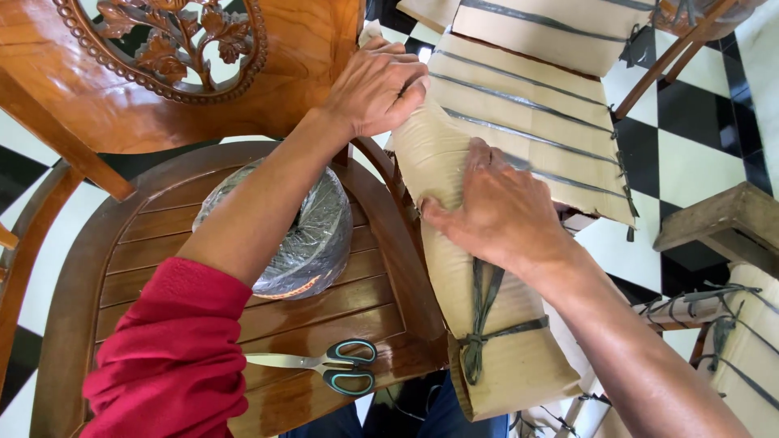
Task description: Wrapping wooden chair components with cardboard and securing them with plastic ties
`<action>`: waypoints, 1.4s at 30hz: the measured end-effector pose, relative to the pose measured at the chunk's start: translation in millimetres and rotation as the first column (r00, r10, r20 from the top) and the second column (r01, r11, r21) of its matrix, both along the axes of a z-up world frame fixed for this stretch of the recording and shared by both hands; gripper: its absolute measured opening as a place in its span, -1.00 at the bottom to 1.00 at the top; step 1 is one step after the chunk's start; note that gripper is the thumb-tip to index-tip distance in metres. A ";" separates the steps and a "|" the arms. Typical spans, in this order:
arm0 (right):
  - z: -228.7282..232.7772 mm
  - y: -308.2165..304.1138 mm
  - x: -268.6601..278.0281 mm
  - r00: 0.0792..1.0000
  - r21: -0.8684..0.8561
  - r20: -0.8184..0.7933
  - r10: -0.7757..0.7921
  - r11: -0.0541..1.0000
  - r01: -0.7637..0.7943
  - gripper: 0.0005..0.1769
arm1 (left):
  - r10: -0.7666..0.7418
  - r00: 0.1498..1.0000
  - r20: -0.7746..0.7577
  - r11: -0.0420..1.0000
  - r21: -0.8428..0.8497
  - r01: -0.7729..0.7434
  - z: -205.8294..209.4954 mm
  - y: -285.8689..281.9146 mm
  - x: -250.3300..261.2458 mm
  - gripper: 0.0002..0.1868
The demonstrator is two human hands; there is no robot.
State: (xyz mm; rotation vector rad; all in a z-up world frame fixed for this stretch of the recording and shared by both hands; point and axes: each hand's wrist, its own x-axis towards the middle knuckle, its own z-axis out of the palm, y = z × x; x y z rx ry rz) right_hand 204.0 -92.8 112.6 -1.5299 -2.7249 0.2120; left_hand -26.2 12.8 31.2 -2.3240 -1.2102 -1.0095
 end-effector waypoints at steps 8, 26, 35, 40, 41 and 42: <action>6.7 4.8 5.1 0.999 -0.076 0.005 -0.050 0.996 0.050 0.03 | 0.008 0.991 -0.130 1.000 0.027 -0.004 -4.9 14.5 -27.2 -0.55; 4.8 121.7 -95.4 0.999 -0.278 -0.052 0.009 0.960 -0.023 -0.19 | 0.057 0.936 0.346 0.982 0.148 -0.115 -32.9 -14.4 -21.8 -0.90; 6.7 136.0 -118.8 0.935 -0.563 -0.289 -0.204 0.827 0.006 -0.10 | 0.468 0.254 0.846 0.879 -0.475 -0.038 -51.6 -20.2 -12.1 -0.38; 7.8 131.9 -124.0 0.942 -0.694 -0.216 -0.256 0.719 0.036 -0.27 | 0.577 0.354 0.736 0.644 -0.677 0.356 -52.3 -23.5 -22.2 -0.18; 5.3 135.5 -123.3 0.943 -0.700 -0.212 -0.255 0.713 0.035 -0.28 | 0.515 0.367 0.775 0.616 -0.632 0.471 -46.3 -27.7 -23.9 -0.12; -2.5 147.5 -120.2 0.943 -0.700 -0.212 -0.257 0.713 0.037 -0.28 | 0.514 0.367 0.775 0.615 -0.632 0.472 -56.8 -20.5 -22.8 -0.12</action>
